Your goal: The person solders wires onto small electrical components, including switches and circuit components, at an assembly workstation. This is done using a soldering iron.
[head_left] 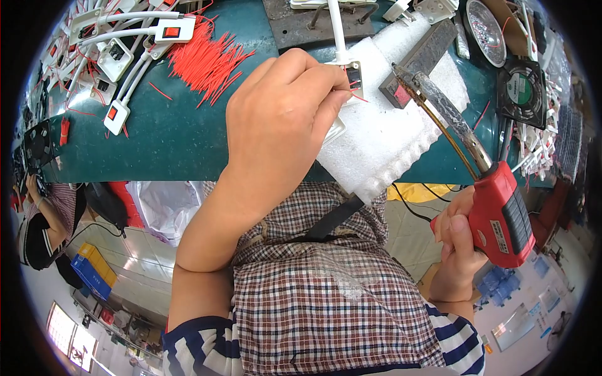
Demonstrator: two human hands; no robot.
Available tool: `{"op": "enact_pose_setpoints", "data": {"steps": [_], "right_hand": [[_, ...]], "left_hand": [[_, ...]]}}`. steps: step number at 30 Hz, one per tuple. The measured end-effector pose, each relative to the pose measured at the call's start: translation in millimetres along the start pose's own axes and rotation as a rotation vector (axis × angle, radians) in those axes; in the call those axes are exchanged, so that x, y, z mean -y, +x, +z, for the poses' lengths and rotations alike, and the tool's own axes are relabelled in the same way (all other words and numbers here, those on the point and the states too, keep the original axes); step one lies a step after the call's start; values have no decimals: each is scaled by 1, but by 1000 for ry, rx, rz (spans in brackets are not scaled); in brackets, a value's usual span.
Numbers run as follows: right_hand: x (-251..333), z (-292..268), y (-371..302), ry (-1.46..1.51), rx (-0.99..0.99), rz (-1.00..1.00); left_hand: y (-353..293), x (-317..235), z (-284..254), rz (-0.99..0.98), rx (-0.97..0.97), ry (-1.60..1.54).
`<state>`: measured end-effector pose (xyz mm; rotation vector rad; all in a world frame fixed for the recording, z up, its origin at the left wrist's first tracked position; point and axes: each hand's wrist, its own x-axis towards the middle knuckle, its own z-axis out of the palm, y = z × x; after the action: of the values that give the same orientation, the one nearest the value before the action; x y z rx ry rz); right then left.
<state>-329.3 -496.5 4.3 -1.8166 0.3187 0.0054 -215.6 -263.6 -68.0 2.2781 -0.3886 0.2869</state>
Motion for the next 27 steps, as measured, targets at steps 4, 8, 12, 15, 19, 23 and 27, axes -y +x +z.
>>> {"op": "enact_pose_setpoints", "data": {"steps": [4, 8, 12, 15, 19, 23, 27], "right_hand": [[-1, -1, 1, 9, -8, -40], [-2, -3, 2, -18, -42, -53], [-3, -7, 4, -25, -39, -95], [0, -5, 5, 20, -66, -92], [-1, -7, 5, 60, -94, -115], [0, -14, 5, 86, -128, -178], [0, -8, 13, 158, -231, -252]], "left_hand": [[-2, 2, 5, 9, -43, -25], [-1, 1, 0, 10, -39, -17], [15, 0, -19, 141, -4, 155], [35, 5, -23, 387, -62, 277], [60, -7, -38, 614, 164, 548], [80, -20, -50, 612, 320, 450], [77, -37, -52, 713, 110, 556]]}}
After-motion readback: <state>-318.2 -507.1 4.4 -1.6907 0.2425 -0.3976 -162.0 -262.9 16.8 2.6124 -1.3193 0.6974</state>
